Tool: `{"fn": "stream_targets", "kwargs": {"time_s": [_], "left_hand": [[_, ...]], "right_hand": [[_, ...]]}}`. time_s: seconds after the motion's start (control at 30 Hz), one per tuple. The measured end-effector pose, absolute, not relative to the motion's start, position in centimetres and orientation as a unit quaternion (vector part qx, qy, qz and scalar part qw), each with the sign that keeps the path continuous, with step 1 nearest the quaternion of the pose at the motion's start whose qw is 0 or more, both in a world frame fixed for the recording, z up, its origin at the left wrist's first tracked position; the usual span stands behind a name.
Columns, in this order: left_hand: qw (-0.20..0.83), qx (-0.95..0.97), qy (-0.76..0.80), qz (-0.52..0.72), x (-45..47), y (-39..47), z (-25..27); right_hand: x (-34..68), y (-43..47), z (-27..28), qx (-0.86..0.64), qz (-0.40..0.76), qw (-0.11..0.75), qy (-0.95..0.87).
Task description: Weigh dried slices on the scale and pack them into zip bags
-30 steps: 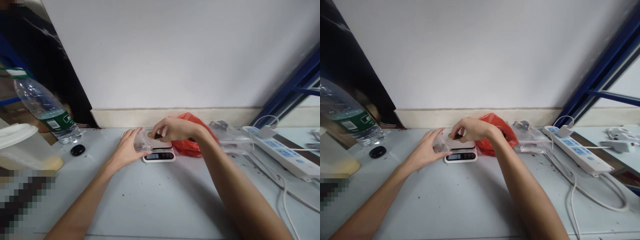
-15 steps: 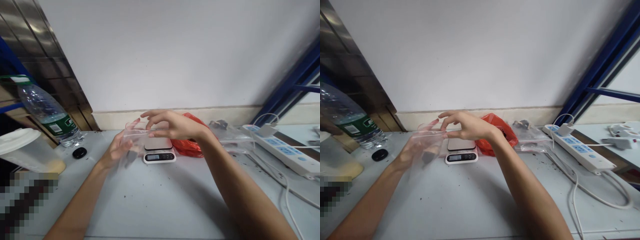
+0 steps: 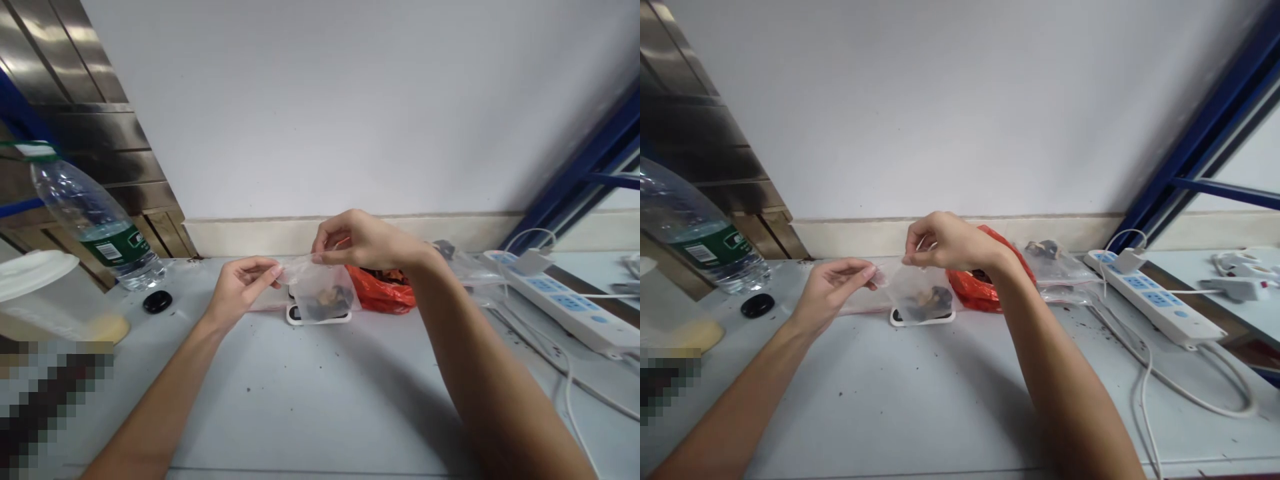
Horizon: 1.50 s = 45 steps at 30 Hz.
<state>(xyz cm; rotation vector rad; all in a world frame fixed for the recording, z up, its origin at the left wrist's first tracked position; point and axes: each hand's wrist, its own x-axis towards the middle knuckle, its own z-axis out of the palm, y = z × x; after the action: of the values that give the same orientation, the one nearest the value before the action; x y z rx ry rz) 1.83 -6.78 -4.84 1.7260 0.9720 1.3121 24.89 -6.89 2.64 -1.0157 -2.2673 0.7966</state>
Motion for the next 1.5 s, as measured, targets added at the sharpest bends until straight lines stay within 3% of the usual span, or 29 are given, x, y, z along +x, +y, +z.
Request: {"fn": "stream_targets", "kwargs": {"time_s": [0.23, 0.53, 0.8, 1.07, 1.5], "left_hand": [[0.302, 0.716, 0.381, 0.502, 2.7, -7.0, -5.6], [0.178, 0.764, 0.352, 0.510, 3.6, -7.9, -6.3], [0.161, 0.785, 0.316, 0.508, 3.7, -8.1, -6.2], [0.062, 0.818, 0.268, 0.505, 2.8, -7.7, -5.8], [0.056, 0.814, 0.277, 0.508, 2.7, -7.5, -5.9]], "right_hand": [[24.7, -7.5, 3.1, -0.407, 0.265, 0.240, -0.841], [22.5, -8.5, 3.1, -0.452, 0.176, 0.149, -0.862], [22.5, -8.3, 2.6, -0.426, 0.146, 0.109, -0.886], [23.3, -7.2, 2.0, -0.398, 0.190, 0.110, -0.891], [25.6, -7.3, 2.9, -0.420, 0.191, 0.133, -0.877]]}}
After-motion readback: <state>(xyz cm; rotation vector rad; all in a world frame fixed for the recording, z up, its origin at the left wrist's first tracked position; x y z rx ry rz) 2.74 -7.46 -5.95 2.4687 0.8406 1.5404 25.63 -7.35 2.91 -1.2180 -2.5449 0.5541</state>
